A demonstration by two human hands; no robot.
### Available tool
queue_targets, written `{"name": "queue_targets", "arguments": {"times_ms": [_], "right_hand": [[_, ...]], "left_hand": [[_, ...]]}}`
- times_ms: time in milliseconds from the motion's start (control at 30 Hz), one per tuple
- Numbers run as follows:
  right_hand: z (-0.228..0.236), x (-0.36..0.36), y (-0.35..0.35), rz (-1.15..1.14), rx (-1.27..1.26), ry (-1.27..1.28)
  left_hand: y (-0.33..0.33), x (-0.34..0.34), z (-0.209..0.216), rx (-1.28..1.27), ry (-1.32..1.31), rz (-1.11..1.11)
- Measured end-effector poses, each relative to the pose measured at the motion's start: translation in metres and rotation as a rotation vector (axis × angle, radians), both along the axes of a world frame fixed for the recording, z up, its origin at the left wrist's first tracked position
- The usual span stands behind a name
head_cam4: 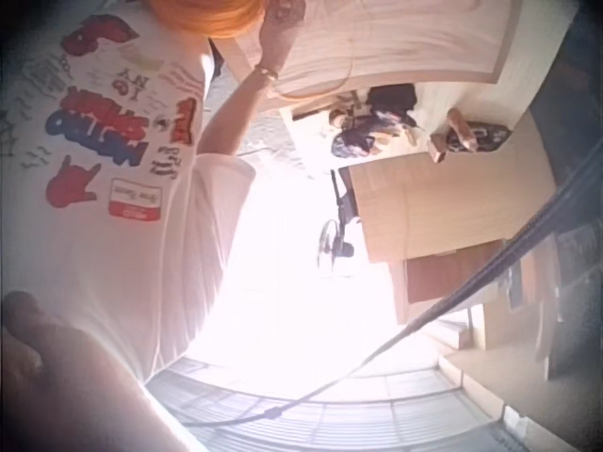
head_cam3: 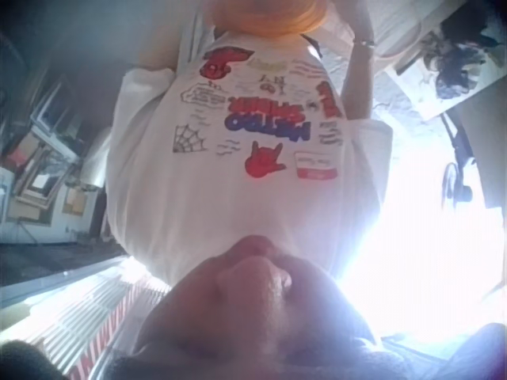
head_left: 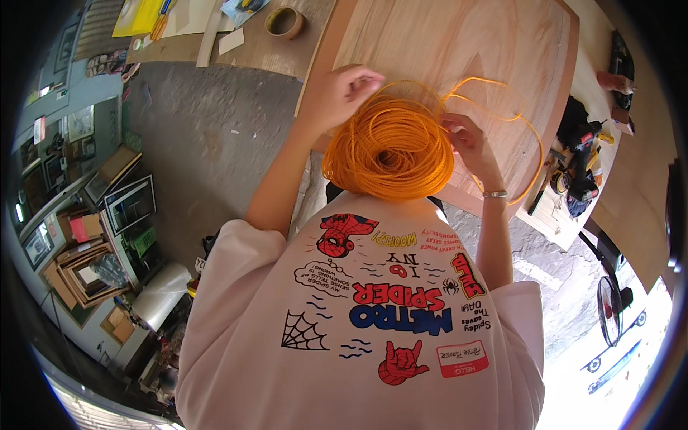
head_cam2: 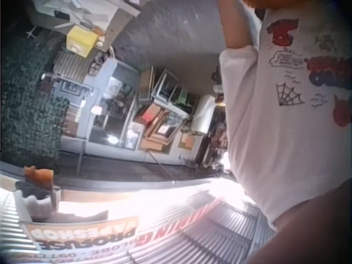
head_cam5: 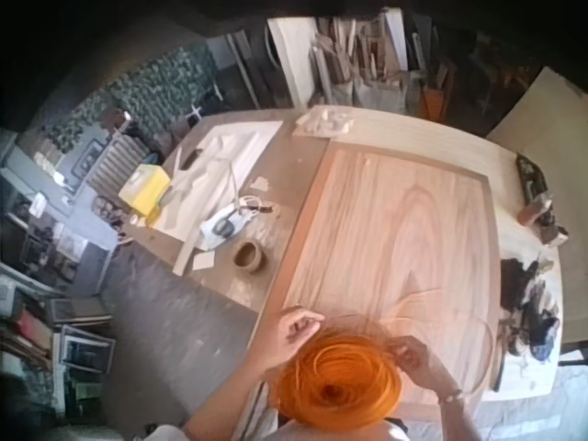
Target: The person uses a cordless drill to drive screws into a wooden panel placed on a workbench. They then handle a coil of orange rope, unspooling and tying it around the panel.
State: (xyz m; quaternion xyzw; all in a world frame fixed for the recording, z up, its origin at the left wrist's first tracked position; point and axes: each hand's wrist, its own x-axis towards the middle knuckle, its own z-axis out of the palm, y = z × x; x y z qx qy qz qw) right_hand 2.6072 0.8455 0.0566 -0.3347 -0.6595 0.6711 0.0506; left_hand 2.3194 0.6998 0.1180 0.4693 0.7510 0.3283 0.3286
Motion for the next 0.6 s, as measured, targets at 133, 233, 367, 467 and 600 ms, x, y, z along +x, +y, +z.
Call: {"name": "queue_targets", "arguments": {"times_ms": [133,233,367,467,600], "right_hand": [[-0.024,0.024,0.013,-0.001,0.103,-0.07],[-0.012,-0.001,0.004,0.007,0.298,0.065],[-0.022,-0.018,0.01,0.121,0.423,0.166],[-0.026,-0.012,0.025,0.134,0.308,0.186],[-0.03,-0.017,0.041,0.154,0.381,0.07]], "left_hand": [[-0.07,-0.014,-0.003,0.032,-0.057,0.333],[-0.115,-0.011,-0.013,0.107,-0.092,0.568],[-0.157,0.006,-0.017,0.042,-0.176,0.687],[-0.174,0.031,-0.015,-0.01,-0.185,0.738],[-0.178,0.072,-0.012,-0.06,-0.186,0.77]]}}
